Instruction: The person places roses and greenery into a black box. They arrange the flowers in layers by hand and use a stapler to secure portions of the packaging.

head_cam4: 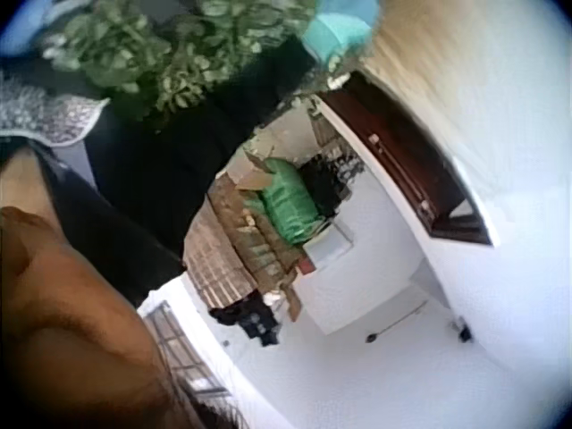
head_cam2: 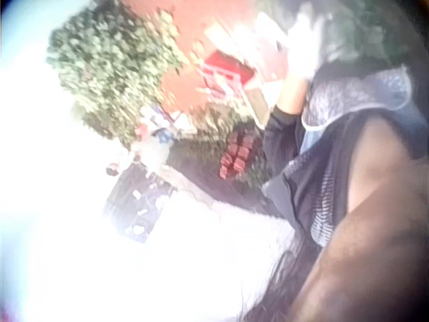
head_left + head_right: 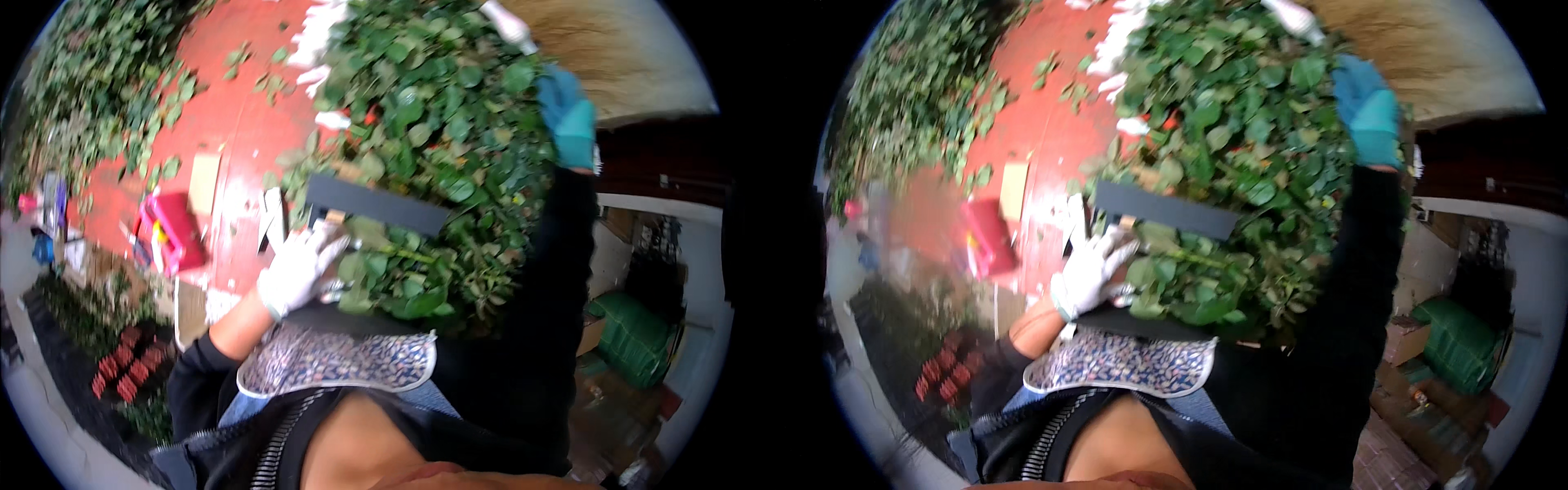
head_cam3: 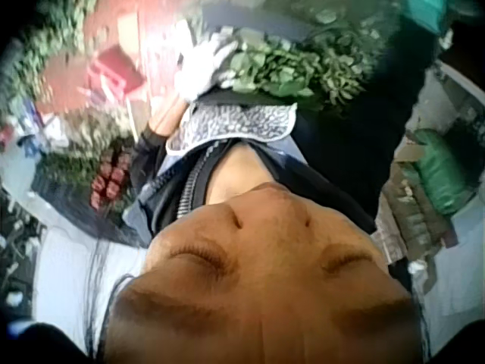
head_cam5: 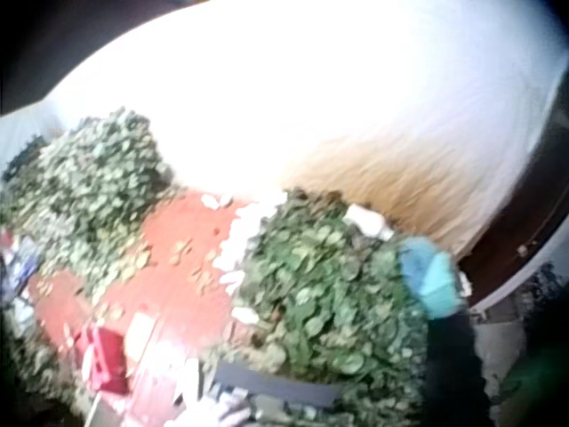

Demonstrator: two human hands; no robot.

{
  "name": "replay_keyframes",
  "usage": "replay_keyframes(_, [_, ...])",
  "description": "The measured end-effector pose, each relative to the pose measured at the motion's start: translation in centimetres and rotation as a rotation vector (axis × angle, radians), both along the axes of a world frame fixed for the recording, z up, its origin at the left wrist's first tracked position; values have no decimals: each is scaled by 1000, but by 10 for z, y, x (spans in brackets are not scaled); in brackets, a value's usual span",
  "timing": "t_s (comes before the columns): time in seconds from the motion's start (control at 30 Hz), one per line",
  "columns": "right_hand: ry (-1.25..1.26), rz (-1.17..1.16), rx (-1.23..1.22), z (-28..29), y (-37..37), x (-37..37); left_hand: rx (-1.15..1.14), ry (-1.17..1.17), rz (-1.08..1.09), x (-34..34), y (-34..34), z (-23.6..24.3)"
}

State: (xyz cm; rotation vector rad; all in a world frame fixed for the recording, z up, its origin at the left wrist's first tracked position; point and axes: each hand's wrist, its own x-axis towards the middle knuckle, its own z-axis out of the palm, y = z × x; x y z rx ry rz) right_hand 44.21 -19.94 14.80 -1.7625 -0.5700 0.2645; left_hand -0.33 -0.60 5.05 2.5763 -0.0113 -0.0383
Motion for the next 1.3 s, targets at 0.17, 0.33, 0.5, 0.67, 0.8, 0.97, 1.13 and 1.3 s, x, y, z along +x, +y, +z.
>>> replay_keyframes(0.17, [-1024,334,-615,62,28,-172,81,-42,43,-8,2,-7])
replay_keyframes(0.33, [-1073,639,-1059,-8,11,-265,15,-130,1,-3,2,-15])
replay_keyframes(0.5, [-1026,567,-1031,-98,-15,-272,16,-97,-11,-8,0,-24])
replay_keyframes(0.67, [-1012,524,-958,-56,9,-289,30,-109,15,-11,1,-19])
replay_keyframes(0.8, [-1041,491,-1014,-71,14,-297,27,-86,9,-7,-1,-12])
replay_keyframes(0.97, [-987,442,-1009,-111,9,-293,61,-95,9,-8,-3,-9])
replay_keyframes(1.13, [-781,404,-1033,-122,3,-292,-175,-333,71,-7,5,-25])
replay_keyframes(1.3, [-768,379,-959,-121,0,-294,241,-456,6,11,37,-8])
